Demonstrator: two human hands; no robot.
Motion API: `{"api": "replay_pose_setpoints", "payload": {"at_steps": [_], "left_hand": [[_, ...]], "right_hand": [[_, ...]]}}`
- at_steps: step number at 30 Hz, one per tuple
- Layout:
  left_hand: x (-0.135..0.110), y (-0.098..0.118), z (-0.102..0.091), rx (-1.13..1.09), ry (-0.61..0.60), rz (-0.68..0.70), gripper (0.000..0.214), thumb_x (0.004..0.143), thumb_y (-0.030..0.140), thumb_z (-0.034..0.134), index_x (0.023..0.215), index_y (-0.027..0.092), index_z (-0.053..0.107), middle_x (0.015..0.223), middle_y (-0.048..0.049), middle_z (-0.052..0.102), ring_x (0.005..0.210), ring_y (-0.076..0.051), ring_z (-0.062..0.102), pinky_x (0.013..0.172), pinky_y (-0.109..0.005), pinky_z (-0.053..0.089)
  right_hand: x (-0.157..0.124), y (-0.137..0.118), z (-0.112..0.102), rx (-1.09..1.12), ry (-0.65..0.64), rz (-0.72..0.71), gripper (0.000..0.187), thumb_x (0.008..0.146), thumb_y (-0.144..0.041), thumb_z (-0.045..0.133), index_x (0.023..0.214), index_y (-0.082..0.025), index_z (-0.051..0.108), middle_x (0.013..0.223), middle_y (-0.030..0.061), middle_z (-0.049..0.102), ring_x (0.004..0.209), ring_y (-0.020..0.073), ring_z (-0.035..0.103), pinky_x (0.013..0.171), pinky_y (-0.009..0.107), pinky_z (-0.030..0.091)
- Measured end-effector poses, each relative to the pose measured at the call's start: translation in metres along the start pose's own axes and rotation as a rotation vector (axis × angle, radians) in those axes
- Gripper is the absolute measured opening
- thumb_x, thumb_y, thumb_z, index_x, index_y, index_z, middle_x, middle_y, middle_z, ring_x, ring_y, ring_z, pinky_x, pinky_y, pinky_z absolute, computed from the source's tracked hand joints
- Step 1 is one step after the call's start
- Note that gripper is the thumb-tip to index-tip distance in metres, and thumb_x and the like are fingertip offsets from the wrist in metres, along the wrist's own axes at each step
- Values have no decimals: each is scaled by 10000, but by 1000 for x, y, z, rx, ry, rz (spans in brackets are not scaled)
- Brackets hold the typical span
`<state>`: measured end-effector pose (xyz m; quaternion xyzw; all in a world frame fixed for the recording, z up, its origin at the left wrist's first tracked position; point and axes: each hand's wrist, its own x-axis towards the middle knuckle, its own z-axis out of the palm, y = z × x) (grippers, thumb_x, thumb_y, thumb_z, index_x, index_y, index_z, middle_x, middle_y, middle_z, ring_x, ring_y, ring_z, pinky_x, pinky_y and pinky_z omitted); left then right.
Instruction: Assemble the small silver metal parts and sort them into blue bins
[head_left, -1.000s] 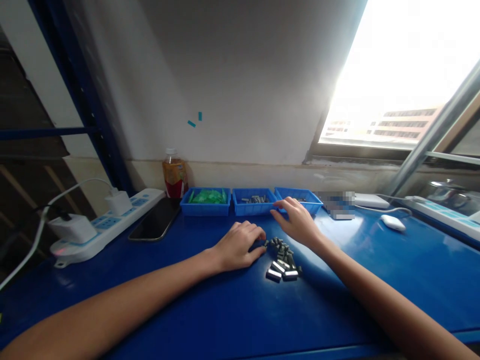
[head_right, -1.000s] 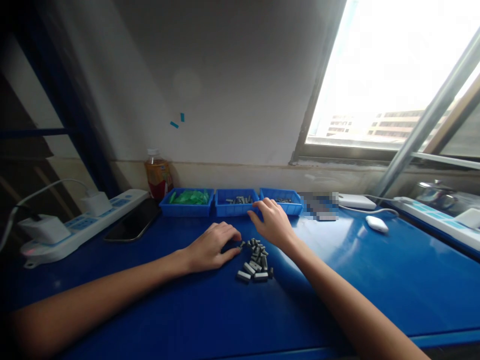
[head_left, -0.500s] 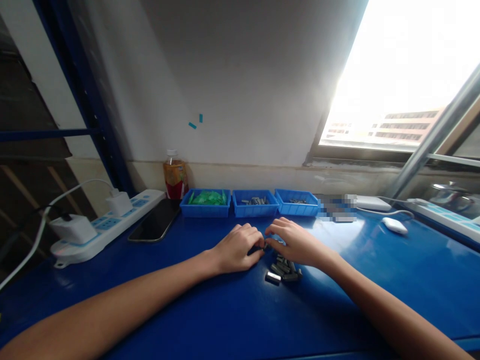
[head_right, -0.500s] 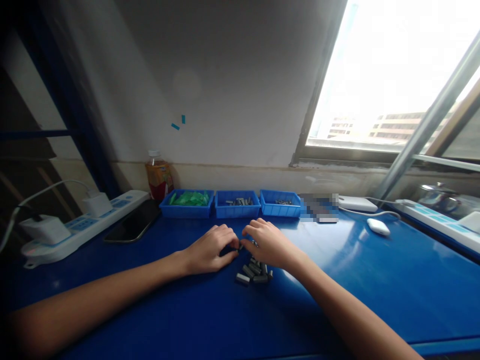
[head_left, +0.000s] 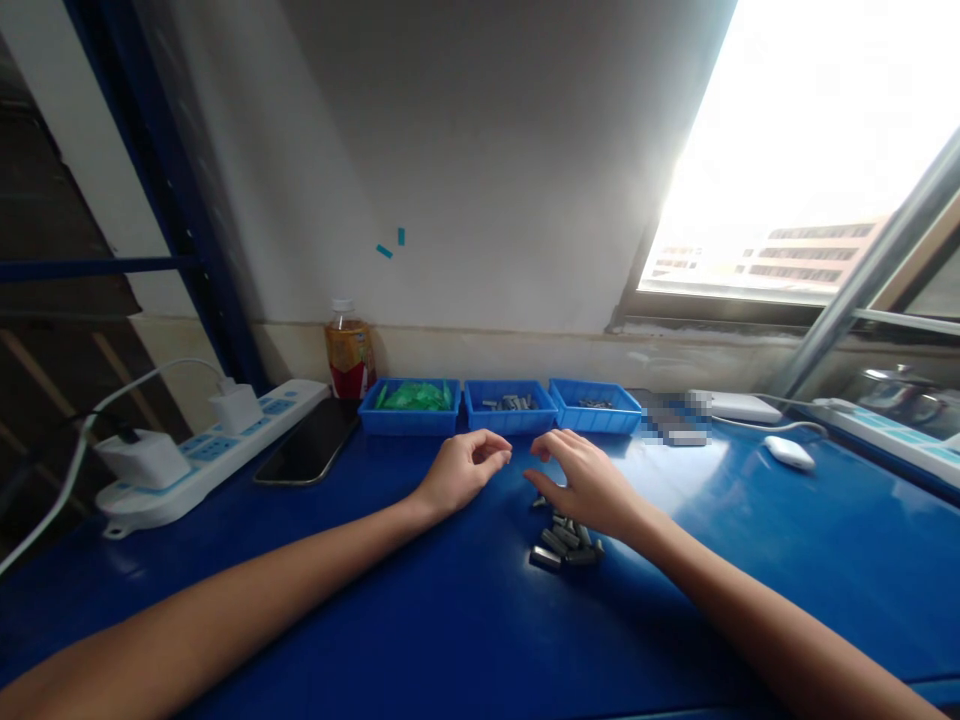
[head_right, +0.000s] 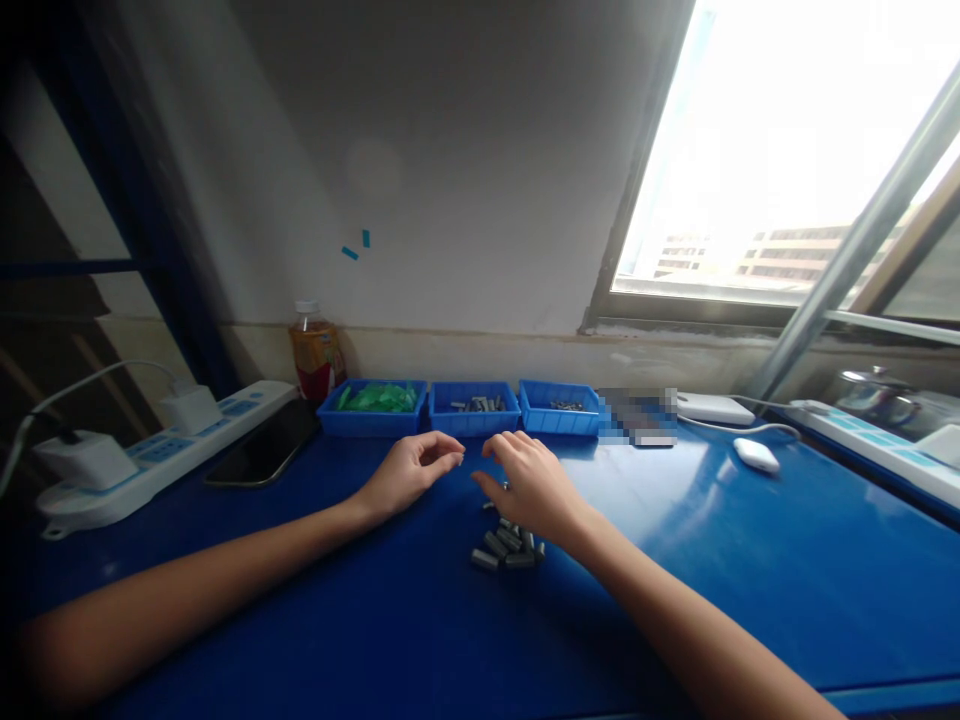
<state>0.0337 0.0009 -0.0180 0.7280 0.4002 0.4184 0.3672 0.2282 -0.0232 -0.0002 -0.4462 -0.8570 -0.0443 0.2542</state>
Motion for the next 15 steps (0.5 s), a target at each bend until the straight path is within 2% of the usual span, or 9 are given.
{"api": "replay_pose_setpoints", "payload": {"at_steps": [3, 7, 10, 15], "left_hand": [[0, 1, 6, -201, 36, -128, 204, 773, 313, 644, 848, 124, 627, 803, -54, 688, 768, -173, 633, 708, -275, 479], [-5, 6, 12, -289, -4, -117, 244, 747, 359, 675, 780, 133, 591, 748, -30, 666, 737, -159, 624, 694, -269, 474], [-7, 7, 12, -332, -37, -121, 265, 744, 376, 680, 757, 140, 561, 731, -19, 658, 746, -162, 630, 711, -278, 476], [-7, 6, 11, -393, -120, -143, 356, 742, 349, 699, 973, 152, 512, 768, -25, 674, 816, -184, 657, 753, -299, 478]], "right_hand": [[-1, -7, 5, 9, 59, -16, 159, 842, -333, 593, 896, -195, 534, 860, 43, 621, 802, 197, 566, 720, 326, 438], [-2, -11, 11, 32, 81, -49, 83, 890, -275, 520, 871, -195, 531, 848, 44, 630, 801, 186, 571, 719, 313, 435], [-3, -9, 12, 30, 76, -55, 93, 908, -254, 478, 881, -193, 543, 839, 51, 635, 790, 183, 571, 710, 308, 436], [-1, -6, 12, 43, 46, -62, 134, 919, -202, 411, 885, -185, 540, 821, 55, 632, 786, 184, 577, 704, 304, 447]]}}
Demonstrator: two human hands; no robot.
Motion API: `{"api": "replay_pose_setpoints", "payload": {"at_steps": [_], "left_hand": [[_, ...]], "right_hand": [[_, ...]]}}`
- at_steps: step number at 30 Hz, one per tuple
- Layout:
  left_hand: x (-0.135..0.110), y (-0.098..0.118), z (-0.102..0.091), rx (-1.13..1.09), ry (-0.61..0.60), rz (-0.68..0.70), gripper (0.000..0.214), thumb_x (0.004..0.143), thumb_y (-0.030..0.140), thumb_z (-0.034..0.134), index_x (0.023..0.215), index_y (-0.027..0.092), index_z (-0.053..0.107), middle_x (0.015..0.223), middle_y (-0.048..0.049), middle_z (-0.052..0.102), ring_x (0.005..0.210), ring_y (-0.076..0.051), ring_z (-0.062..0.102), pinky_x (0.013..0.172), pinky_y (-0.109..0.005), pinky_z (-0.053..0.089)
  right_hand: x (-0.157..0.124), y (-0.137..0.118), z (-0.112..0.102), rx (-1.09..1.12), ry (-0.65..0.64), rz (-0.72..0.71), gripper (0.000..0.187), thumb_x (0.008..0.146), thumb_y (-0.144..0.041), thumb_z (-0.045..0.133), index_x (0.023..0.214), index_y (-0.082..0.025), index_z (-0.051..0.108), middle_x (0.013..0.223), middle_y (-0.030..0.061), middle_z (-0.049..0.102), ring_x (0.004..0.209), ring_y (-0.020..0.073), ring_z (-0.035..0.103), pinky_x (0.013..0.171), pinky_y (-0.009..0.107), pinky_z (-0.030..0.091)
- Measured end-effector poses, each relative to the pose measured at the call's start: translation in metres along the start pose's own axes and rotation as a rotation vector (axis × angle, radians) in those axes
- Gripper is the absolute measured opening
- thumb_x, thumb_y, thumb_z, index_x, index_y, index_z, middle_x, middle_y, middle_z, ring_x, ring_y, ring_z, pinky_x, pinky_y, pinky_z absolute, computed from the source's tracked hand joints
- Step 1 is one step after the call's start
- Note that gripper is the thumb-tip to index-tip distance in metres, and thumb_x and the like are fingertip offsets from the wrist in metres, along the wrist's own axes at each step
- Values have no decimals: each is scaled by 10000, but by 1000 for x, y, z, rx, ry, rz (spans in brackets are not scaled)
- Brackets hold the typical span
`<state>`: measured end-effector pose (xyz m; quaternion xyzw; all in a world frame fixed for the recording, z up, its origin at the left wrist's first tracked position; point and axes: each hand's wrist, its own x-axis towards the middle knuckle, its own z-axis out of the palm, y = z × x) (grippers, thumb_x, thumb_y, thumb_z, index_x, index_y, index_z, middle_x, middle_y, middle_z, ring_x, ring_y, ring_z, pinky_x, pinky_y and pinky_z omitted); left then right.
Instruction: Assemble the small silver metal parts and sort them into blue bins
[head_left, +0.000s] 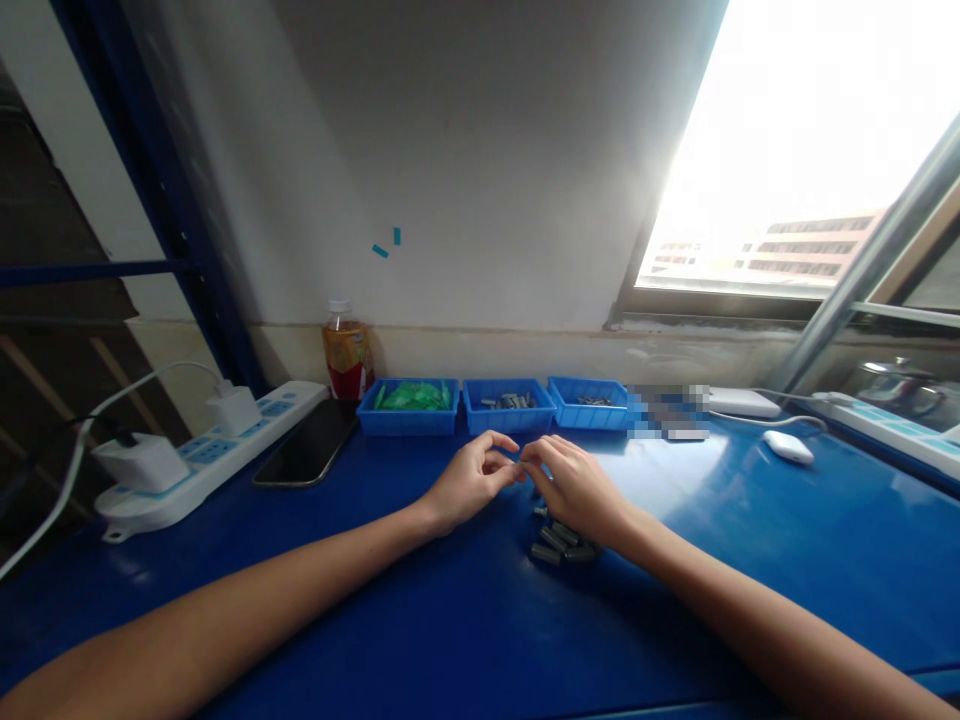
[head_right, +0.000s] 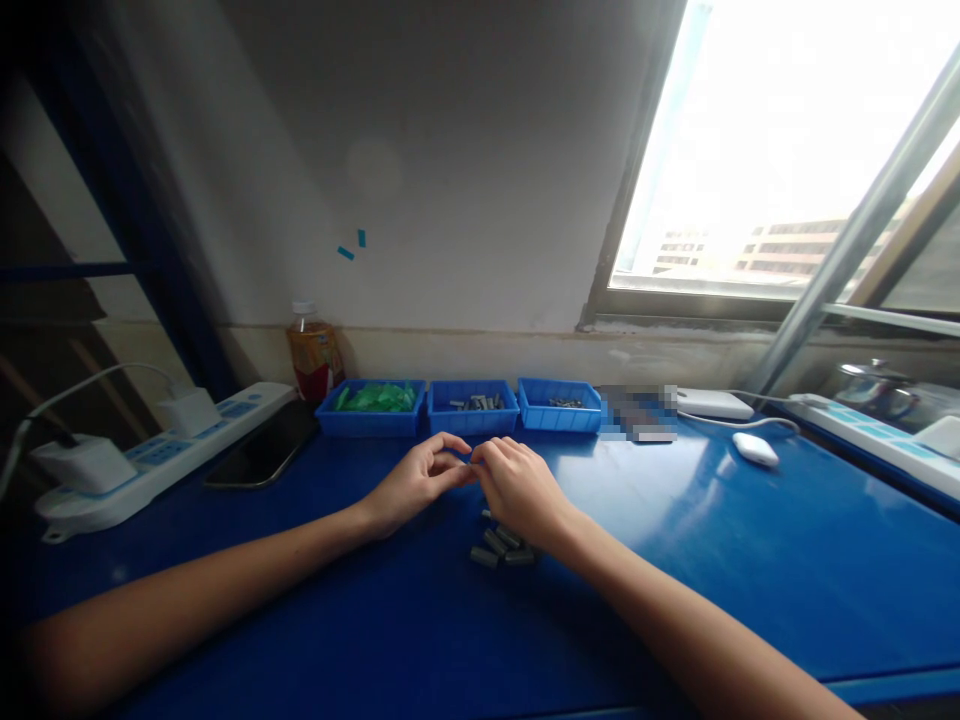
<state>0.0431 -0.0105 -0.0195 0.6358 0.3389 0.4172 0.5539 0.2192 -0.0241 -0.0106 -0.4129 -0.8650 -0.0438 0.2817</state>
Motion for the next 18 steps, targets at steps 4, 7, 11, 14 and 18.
{"api": "replay_pose_setpoints", "payload": {"at_steps": [4, 7, 11, 14, 18], "left_hand": [[0, -2, 0, 103, -7, 46, 311, 772, 322, 670, 989, 137, 546, 826, -46, 680, 810, -174, 648, 748, -290, 478], [2, -6, 0, 84, 0, 59, 220, 808, 311, 628, 933, 138, 574, 878, -56, 684, 868, -177, 646, 803, -303, 483], [4, -7, -1, 71, 15, 50, 234, 818, 341, 616, 921, 134, 581, 858, -56, 681, 847, -176, 644, 779, -299, 492], [3, -5, 0, 85, 10, 57, 243, 812, 362, 619, 880, 130, 597, 851, -53, 675, 828, -171, 635, 767, -289, 486], [2, -3, 0, 94, -10, 58, 221, 815, 340, 609, 868, 126, 616, 850, -51, 673, 817, -164, 624, 760, -277, 472]], "right_hand": [[0, 1, 1, 44, 16, 24, 122, 917, -204, 416, 891, -185, 534, 832, 57, 631, 781, 181, 585, 687, 297, 455], [-2, 2, 2, 87, 19, 9, 86, 904, -210, 455, 924, -192, 536, 858, 50, 633, 803, 177, 586, 703, 293, 461], [-2, 2, 2, 105, 17, 11, 86, 879, -234, 518, 954, -198, 542, 853, 41, 633, 814, 176, 586, 715, 293, 466], [-2, 2, 1, 99, 30, 12, 51, 880, -233, 519, 912, -203, 545, 833, 34, 630, 788, 169, 583, 695, 284, 460], [-1, 1, 1, 106, 34, 0, 36, 877, -236, 536, 862, -203, 539, 803, 24, 630, 764, 166, 579, 684, 276, 447]]}}
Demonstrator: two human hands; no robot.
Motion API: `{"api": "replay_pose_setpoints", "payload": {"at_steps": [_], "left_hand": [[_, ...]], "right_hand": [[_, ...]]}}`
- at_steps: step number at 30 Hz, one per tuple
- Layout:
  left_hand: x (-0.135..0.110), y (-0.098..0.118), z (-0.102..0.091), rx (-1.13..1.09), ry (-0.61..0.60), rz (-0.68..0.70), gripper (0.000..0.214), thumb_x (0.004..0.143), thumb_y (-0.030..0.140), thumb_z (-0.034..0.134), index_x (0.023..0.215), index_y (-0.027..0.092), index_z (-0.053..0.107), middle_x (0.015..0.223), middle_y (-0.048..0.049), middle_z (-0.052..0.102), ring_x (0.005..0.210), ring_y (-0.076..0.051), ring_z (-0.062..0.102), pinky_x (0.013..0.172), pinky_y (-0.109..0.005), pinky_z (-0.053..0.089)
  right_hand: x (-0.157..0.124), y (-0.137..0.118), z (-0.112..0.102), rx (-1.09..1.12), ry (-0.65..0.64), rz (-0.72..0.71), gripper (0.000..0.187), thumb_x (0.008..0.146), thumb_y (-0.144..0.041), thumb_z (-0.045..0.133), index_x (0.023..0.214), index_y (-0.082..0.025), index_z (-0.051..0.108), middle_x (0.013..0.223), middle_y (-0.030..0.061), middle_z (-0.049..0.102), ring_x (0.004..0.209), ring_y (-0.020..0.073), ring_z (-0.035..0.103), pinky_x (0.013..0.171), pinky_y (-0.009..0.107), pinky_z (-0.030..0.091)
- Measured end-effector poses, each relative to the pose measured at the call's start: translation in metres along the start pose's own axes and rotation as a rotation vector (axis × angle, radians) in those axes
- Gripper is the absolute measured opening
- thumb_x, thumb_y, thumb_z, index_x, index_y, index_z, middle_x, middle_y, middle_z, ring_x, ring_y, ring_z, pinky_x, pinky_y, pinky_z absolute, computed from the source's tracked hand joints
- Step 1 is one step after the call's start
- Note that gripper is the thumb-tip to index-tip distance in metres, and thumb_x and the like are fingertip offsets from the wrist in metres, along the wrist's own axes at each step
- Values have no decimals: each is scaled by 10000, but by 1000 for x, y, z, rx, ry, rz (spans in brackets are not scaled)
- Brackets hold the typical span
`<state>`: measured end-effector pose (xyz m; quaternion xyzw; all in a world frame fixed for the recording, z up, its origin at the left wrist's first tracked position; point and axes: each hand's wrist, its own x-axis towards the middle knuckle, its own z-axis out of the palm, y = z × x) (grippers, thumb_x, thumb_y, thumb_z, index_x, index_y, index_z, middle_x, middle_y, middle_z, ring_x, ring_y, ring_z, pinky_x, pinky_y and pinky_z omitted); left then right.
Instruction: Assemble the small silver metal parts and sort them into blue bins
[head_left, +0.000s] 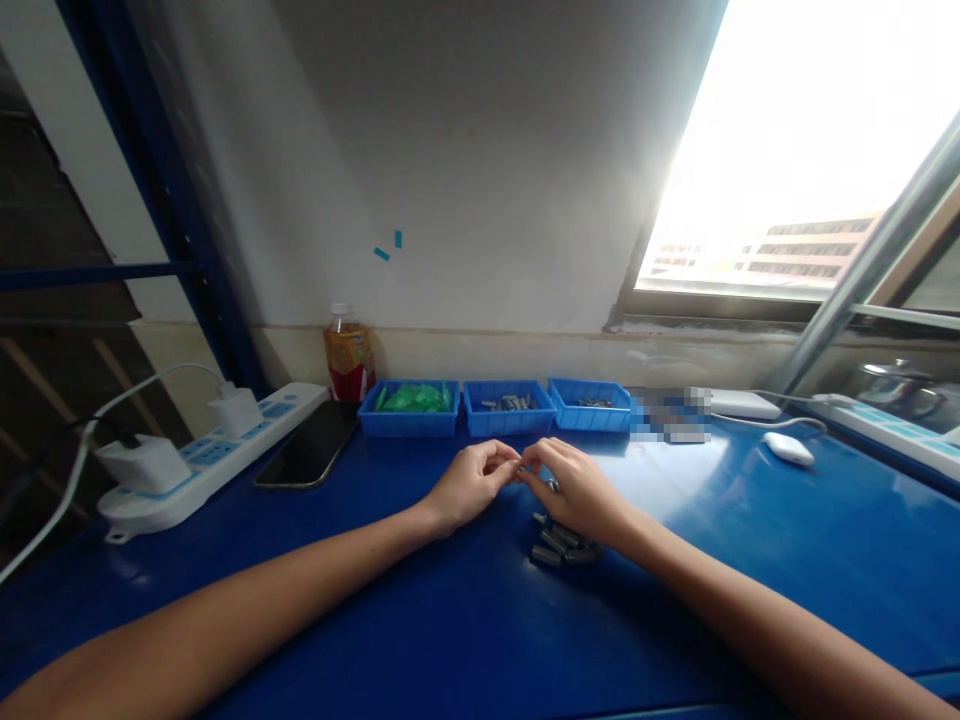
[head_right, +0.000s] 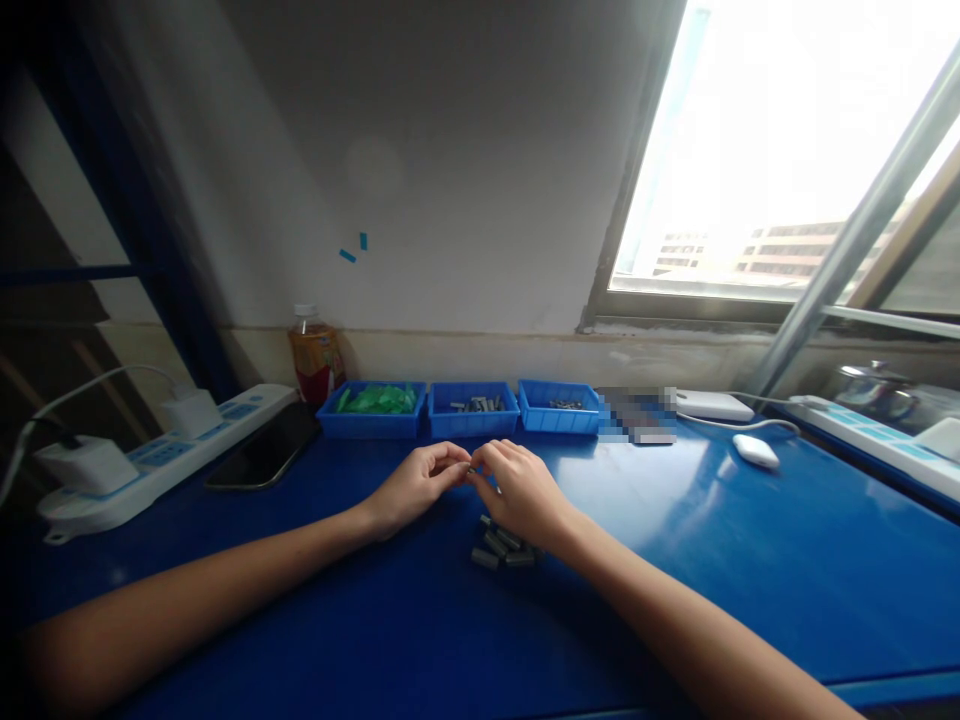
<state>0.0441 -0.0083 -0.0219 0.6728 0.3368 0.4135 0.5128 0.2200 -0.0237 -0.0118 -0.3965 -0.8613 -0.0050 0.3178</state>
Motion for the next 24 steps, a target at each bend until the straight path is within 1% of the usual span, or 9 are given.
{"api": "replay_pose_setpoints", "payload": {"at_steps": [4, 8, 12, 14, 17, 19, 21, 24], "left_hand": [[0, 2, 0, 9, -10, -8, 184, 823, 303, 583, 847, 123, 609, 811, -40, 659, 775, -151, 612, 733, -265, 462], [0, 5, 0, 12, -2, -15, 168, 826, 288, 565, 826, 124, 599, 782, -32, 647, 750, -147, 601, 706, -256, 450], [0, 4, 0, 26, 21, -36, 191, 837, 307, 552, 856, 122, 598, 772, -34, 649, 757, -151, 602, 704, -251, 436], [0, 3, -1, 34, 25, -27, 213, 844, 325, 544, 869, 121, 600, 764, -32, 646, 746, -148, 594, 695, -248, 428], [1, 2, -1, 57, 24, -2, 240, 845, 351, 540, 851, 121, 606, 744, -28, 639, 713, -144, 578, 674, -245, 417], [1, 1, -1, 55, 30, -11, 243, 845, 354, 532, 833, 123, 603, 728, -30, 641, 707, -150, 580, 672, -247, 415], [0, 1, -1, 40, 34, -24, 237, 848, 351, 521, 827, 126, 593, 722, -33, 647, 716, -157, 588, 676, -251, 417], [0, 0, -1, 32, 23, -19, 242, 846, 367, 526, 821, 132, 577, 736, -34, 645, 727, -160, 589, 679, -252, 415]], "right_hand": [[0, -2, 0, -49, 21, -12, 74, 888, -259, 531, 841, -203, 541, 805, 27, 640, 752, 170, 581, 688, 285, 428], [-1, -5, 0, -84, 83, 2, 103, 888, -286, 538, 824, -205, 535, 774, 25, 636, 726, 171, 579, 670, 285, 417], [-1, -5, -2, -94, 141, 24, 138, 878, -301, 549, 787, -203, 514, 738, 22, 615, 685, 165, 567, 641, 279, 407], [-1, -5, -2, -99, 129, 24, 119, 867, -304, 568, 835, -198, 523, 766, 24, 616, 706, 167, 568, 643, 279, 407], [-1, -5, -3, -104, 47, -30, 106, 875, -275, 555, 945, -196, 546, 837, 32, 625, 783, 175, 572, 693, 282, 415], [-1, -5, -3, -115, 22, -54, 75, 895, -237, 506, 926, -197, 563, 828, 33, 623, 787, 172, 565, 705, 281, 413], [-1, -5, -3, -122, 35, -50, 113, 905, -210, 466, 859, -195, 569, 789, 32, 613, 752, 166, 554, 691, 277, 410], [-1, -7, -4, -101, 52, -32, 120, 892, -201, 467, 825, -193, 566, 784, 35, 614, 739, 161, 551, 681, 273, 409]]}}
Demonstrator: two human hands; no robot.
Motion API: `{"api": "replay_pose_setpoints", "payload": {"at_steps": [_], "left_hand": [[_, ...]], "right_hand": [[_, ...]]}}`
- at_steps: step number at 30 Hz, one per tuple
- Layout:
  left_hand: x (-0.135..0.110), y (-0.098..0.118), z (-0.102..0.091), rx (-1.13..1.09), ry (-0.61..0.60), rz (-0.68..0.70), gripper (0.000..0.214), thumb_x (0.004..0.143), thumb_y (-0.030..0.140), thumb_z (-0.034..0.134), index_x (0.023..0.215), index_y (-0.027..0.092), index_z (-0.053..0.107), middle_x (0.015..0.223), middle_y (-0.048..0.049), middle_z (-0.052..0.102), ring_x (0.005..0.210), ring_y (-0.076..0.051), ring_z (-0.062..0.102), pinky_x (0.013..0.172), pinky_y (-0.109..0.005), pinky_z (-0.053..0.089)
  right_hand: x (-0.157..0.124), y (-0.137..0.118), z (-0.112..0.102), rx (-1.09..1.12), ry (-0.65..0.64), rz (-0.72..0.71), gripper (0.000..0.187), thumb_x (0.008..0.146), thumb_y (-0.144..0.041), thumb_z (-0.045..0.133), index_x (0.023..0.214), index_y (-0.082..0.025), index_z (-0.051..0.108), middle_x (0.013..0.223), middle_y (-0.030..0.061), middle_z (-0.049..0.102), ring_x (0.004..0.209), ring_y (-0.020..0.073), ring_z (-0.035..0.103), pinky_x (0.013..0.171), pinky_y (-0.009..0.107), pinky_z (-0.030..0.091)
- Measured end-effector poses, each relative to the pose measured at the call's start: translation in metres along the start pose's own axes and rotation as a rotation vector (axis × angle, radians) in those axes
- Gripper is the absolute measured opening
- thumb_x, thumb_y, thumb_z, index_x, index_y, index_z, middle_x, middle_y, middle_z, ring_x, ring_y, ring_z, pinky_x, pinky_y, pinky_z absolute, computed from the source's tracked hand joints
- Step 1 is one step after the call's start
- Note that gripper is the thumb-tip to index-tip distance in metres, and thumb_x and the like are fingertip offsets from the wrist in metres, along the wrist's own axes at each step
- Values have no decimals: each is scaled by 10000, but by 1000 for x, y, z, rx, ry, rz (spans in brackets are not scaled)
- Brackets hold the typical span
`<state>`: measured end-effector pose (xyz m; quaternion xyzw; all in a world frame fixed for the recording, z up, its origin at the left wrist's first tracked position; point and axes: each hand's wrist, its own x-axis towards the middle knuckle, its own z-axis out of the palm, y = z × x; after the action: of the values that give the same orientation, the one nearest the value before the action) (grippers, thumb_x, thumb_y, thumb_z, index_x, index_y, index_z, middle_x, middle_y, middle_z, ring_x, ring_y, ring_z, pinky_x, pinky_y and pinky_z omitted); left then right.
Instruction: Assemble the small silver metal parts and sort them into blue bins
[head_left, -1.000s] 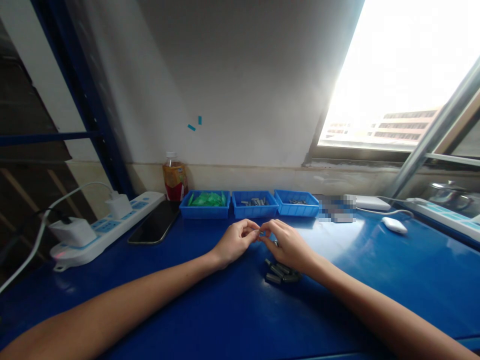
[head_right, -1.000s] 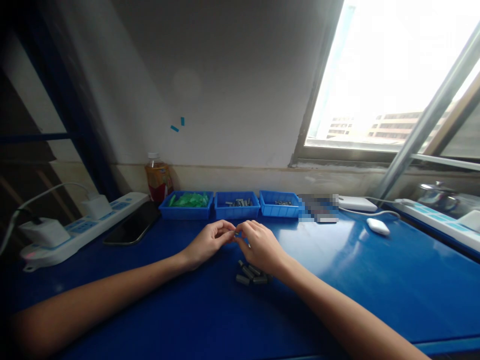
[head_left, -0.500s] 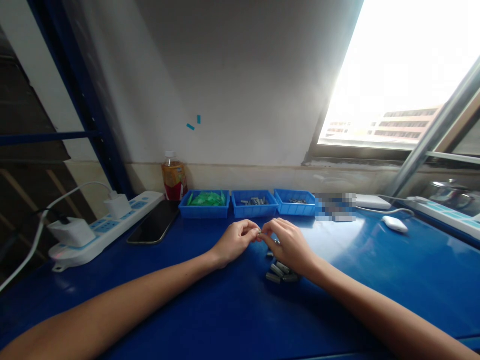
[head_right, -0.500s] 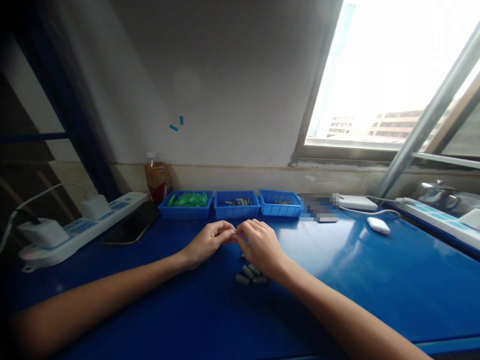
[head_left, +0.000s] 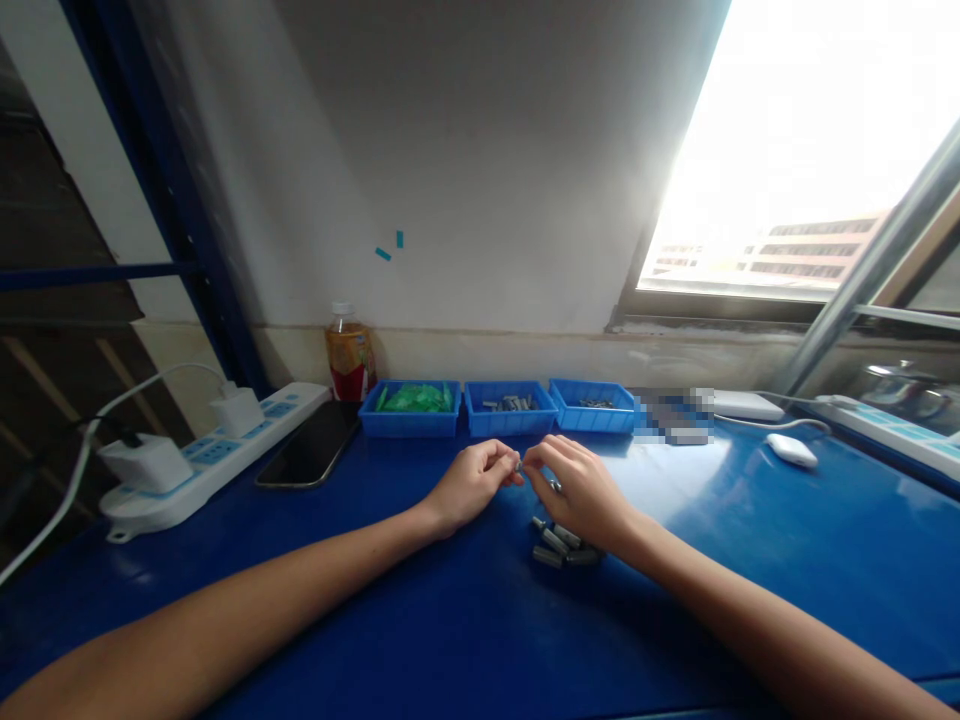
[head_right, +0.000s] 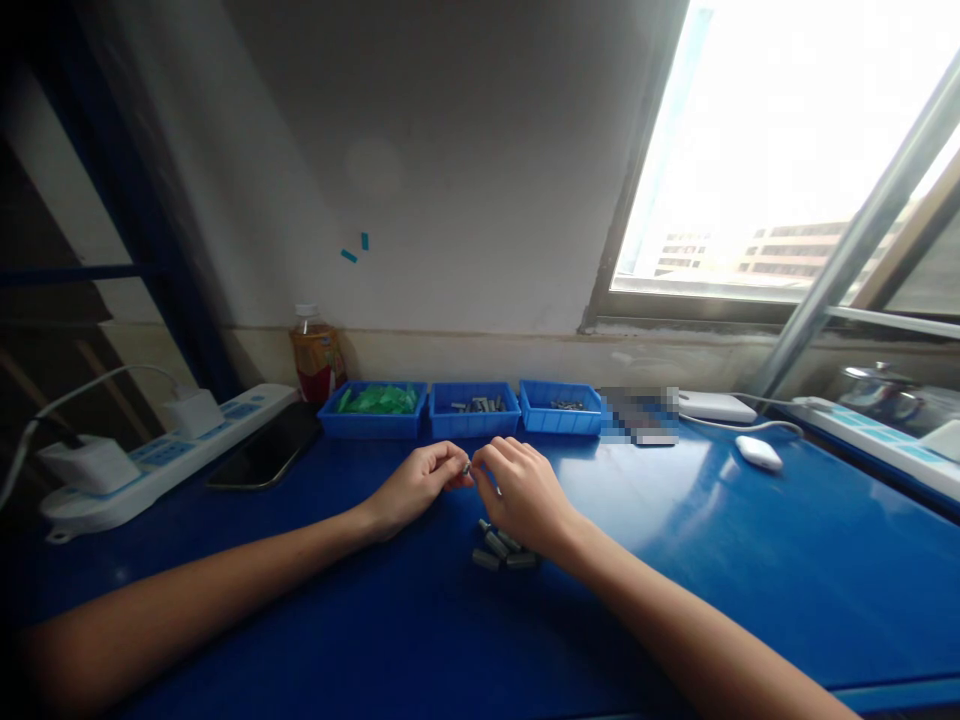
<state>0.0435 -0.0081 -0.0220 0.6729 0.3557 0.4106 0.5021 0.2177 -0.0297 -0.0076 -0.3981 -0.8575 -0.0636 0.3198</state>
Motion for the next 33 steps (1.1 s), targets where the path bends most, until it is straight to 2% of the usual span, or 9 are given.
{"api": "replay_pose_setpoints", "payload": {"at_steps": [3, 7, 13, 17, 19, 22, 26, 30, 33], "left_hand": [[0, 0, 0, 6, 14, 24, 252, 829, 391, 553, 805, 140, 558, 734, -24, 623, 711, -151, 569, 668, -249, 412], [1, 0, 0, 28, 41, 37, 266, 814, 407, 574, 797, 148, 517, 701, 1, 568, 678, -132, 522, 637, -239, 396], [2, 0, -1, 47, 31, 54, 302, 811, 429, 583, 744, 160, 462, 652, 45, 455, 607, -94, 431, 577, -219, 348], [0, 2, 0, 35, 37, 70, 248, 826, 383, 570, 771, 158, 481, 663, 35, 492, 637, -104, 467, 608, -224, 368], [-1, 4, 0, 19, 34, 62, 192, 818, 330, 580, 856, 157, 505, 694, 22, 539, 671, -115, 507, 639, -229, 387], [-3, 5, 0, 18, 13, 46, 237, 789, 263, 608, 981, 158, 517, 750, 2, 591, 723, -133, 551, 676, -239, 407], [-2, 1, -1, 64, -5, 57, 184, 821, 276, 575, 951, 147, 559, 778, -22, 614, 763, -147, 563, 714, -256, 415], [-1, 1, 0, 35, 9, 39, 203, 847, 329, 547, 926, 143, 567, 814, -34, 622, 784, -155, 569, 706, -255, 421], [-2, 3, 0, 40, 5, 34, 238, 849, 376, 545, 866, 140, 567, 774, -26, 611, 754, -151, 562, 687, -249, 415]], "right_hand": [[0, -2, 0, 2, -40, -2, 78, 868, -234, 516, 878, -196, 584, 814, 36, 625, 777, 172, 559, 711, 288, 411], [-2, -4, 4, -67, -92, 6, 132, 844, -306, 571, 908, -194, 598, 801, 35, 621, 771, 187, 555, 697, 302, 403], [-2, -4, 9, -112, 2, 44, 120, 874, -281, 537, 831, -182, 590, 773, 39, 618, 735, 181, 559, 660, 293, 398], [-2, -2, 9, -45, 6, 59, 108, 879, -203, 490, 849, -180, 591, 787, 39, 624, 739, 179, 570, 669, 287, 412], [-1, 0, 8, 0, 6, 93, 109, 879, -204, 485, 849, -179, 587, 787, 39, 623, 740, 178, 575, 669, 286, 421], [0, 2, 8, 60, -2, 131, 125, 887, -217, 470, 838, -180, 580, 788, 42, 621, 744, 175, 580, 674, 283, 432], [0, 3, 8, 96, -19, 129, 149, 901, -232, 454, 823, -188, 573, 782, 38, 617, 742, 172, 580, 674, 282, 434], [-1, 2, 7, 84, -13, 121, 78, 874, -248, 521, 909, -192, 563, 813, 30, 617, 761, 174, 581, 682, 285, 432], [-1, 0, 5, 36, 6, 80, 100, 860, -238, 544, 944, -184, 545, 841, 37, 613, 782, 182, 578, 686, 290, 426]]}}
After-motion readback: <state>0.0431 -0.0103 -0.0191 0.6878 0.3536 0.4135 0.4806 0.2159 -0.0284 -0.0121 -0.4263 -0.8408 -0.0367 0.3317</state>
